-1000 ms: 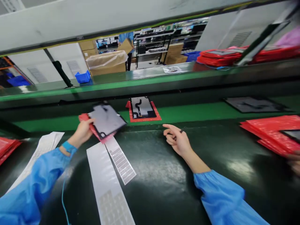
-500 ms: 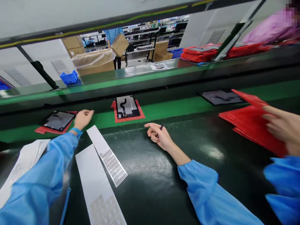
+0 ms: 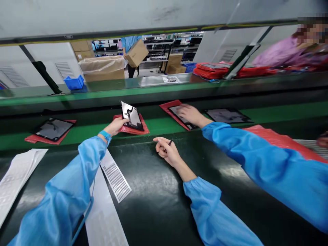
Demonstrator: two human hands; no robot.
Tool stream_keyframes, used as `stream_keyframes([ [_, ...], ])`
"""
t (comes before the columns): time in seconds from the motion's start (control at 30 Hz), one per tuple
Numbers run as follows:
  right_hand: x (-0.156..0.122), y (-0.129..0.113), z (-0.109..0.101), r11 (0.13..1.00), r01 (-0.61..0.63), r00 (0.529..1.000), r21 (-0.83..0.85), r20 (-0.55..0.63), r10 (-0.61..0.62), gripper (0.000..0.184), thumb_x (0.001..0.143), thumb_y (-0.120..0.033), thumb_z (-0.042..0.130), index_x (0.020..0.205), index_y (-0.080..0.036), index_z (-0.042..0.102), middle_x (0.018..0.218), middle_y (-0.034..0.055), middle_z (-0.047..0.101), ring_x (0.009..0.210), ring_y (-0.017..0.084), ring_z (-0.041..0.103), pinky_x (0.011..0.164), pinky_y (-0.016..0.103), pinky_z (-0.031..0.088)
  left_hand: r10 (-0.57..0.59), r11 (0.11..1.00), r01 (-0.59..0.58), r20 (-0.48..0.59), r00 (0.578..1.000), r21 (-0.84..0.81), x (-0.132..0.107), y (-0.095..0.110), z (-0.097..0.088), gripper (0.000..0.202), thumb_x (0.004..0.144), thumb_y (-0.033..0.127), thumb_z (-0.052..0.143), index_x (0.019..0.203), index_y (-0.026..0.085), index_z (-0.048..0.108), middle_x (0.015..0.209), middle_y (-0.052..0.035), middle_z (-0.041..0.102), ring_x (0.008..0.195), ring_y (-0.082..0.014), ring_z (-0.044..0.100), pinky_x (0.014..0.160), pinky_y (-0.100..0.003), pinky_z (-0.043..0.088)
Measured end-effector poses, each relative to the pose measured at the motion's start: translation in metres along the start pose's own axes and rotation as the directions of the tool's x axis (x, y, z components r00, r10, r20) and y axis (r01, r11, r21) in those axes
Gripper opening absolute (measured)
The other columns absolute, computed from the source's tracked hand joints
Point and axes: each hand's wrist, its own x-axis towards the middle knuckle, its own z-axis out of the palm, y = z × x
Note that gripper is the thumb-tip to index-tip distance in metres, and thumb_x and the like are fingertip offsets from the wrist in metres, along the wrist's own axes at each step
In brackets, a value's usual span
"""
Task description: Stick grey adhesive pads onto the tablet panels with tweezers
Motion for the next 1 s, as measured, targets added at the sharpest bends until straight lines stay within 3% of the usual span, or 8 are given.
stream_keyframes([
  [0.17, -0.024, -0.039, 0.007, 0.935, 0.21, 0.955, -0.285, -0.144, -0.258, 0.031, 0.088, -0.048, 0.077, 0.09, -0.017, 0.075, 0.068, 0.0029, 0.065, 0.049, 0.012, 0.045, 0.045, 0.025, 0.033, 0.03, 0.993, -0.032, 0.017, 0.999, 0.113, -0.037, 0.068, -0.057, 0.018, 0.088, 0.03, 0.07, 0.082, 0.013, 0.067, 0.075, -0.0011, 0.065, 0.07, -0.0164, 0.06, 0.068, -0.028, 0.044],
  [0.3, -0.045, -0.109, 0.028, 0.522, 0.563, 0.732, -0.641, 0.094, -0.675, 0.012, 0.096, -0.026, 0.07, 0.105, -0.025, 0.078, 0.094, 0.0055, 0.073, 0.068, 0.019, 0.063, 0.066, 0.031, 0.053, 0.149, 0.944, -0.194, 0.179, 0.972, 0.265, -0.091, 0.138, -0.085, 0.017, 0.082, 0.032, 0.074, 0.085, 0.016, 0.07, 0.072, 0.0021, 0.063, 0.065, -0.015, 0.056, 0.062, -0.026, 0.037],
  [0.4, -0.055, -0.156, 0.046, 0.372, 0.702, 0.661, -0.607, 0.362, -0.657, 0.025, 0.091, -0.029, 0.078, 0.116, -0.029, 0.077, 0.114, 0.0076, 0.073, 0.1, 0.027, 0.069, 0.089, 0.039, 0.057, 0.254, 0.871, -0.4, 0.436, 0.863, 0.285, -0.129, 0.181, -0.085, 0.012, 0.089, 0.029, 0.067, 0.093, 0.019, 0.071, 0.068, 0.0058, 0.063, 0.055, -0.0111, 0.053, 0.055, -0.023, 0.034],
  [0.5, -0.066, -0.173, 0.056, 0.479, 0.66, 0.751, -0.579, 0.498, -0.433, 0.041, 0.08, -0.04, 0.089, 0.116, -0.026, 0.074, 0.085, 0.0035, 0.07, 0.072, 0.022, 0.065, 0.066, 0.03, 0.055, 0.341, 0.836, -0.525, 0.601, 0.723, 0.158, -0.151, 0.198, -0.078, 0.005, 0.09, 0.026, 0.07, 0.091, 0.022, 0.07, 0.064, 0.0095, 0.06, 0.05, -0.0079, 0.049, 0.05, -0.022, 0.032],
  [0.6, -0.08, -0.159, 0.052, 0.65, 0.519, 0.793, -0.555, 0.596, -0.126, 0.029, 0.092, -0.039, 0.076, 0.072, -0.02, 0.065, 0.052, -0.0056, 0.042, 0.044, 0.01, 0.037, 0.044, 0.023, 0.032, 0.361, 0.859, -0.504, 0.591, 0.722, 0.09, -0.156, 0.182, -0.073, 0.009, 0.094, 0.032, 0.067, 0.095, 0.023, 0.07, 0.067, 0.0093, 0.063, 0.056, -0.0091, 0.052, 0.053, -0.024, 0.037],
  [0.77, -0.086, -0.107, 0.014, 0.831, 0.02, 0.95, -0.557, 0.27, 0.158, 0.047, 0.096, -0.059, 0.065, 0.077, -0.016, 0.066, 0.067, 0.003, 0.062, 0.058, 0.018, 0.055, 0.051, 0.026, 0.043, 0.226, 0.946, -0.252, 0.144, 0.963, 0.203, -0.18, 0.087, -0.058, 0.033, 0.106, 0.046, 0.044, 0.116, 0.023, 0.064, 0.1, 0.0009, 0.074, 0.09, -0.0176, 0.068, 0.082, -0.031, 0.051],
  [0.9, -0.077, -0.065, -0.02, 0.726, -0.207, 0.951, -0.656, 0.039, 0.307, 0.06, 0.09, -0.074, 0.063, 0.076, -0.016, 0.067, 0.074, 0.008, 0.069, 0.068, 0.026, 0.063, 0.058, 0.03, 0.049, 0.102, 0.929, -0.107, 0.032, 0.994, 0.355, -0.235, 0.001, -0.036, 0.035, 0.1, 0.047, 0.057, 0.127, 0.024, 0.061, 0.132, -0.0067, 0.067, 0.121, -0.0297, 0.064, 0.111, -0.054, 0.037],
  [1.0, -0.074, -0.05, -0.029, 0.594, -0.091, 0.996, -0.8, -0.084, 0.04, 0.066, 0.093, -0.079, 0.05, 0.087, -0.017, 0.071, 0.091, 0.0116, 0.072, 0.088, 0.032, 0.066, 0.072, 0.035, 0.051, 0.107, 0.885, -0.102, 0.015, 0.994, 0.455, -0.261, -0.034, -0.021, 0.051, 0.098, 0.053, 0.062, 0.141, 0.027, 0.051, 0.147, -0.0101, 0.057, 0.136, -0.0334, 0.054, 0.118, -0.063, 0.024],
])
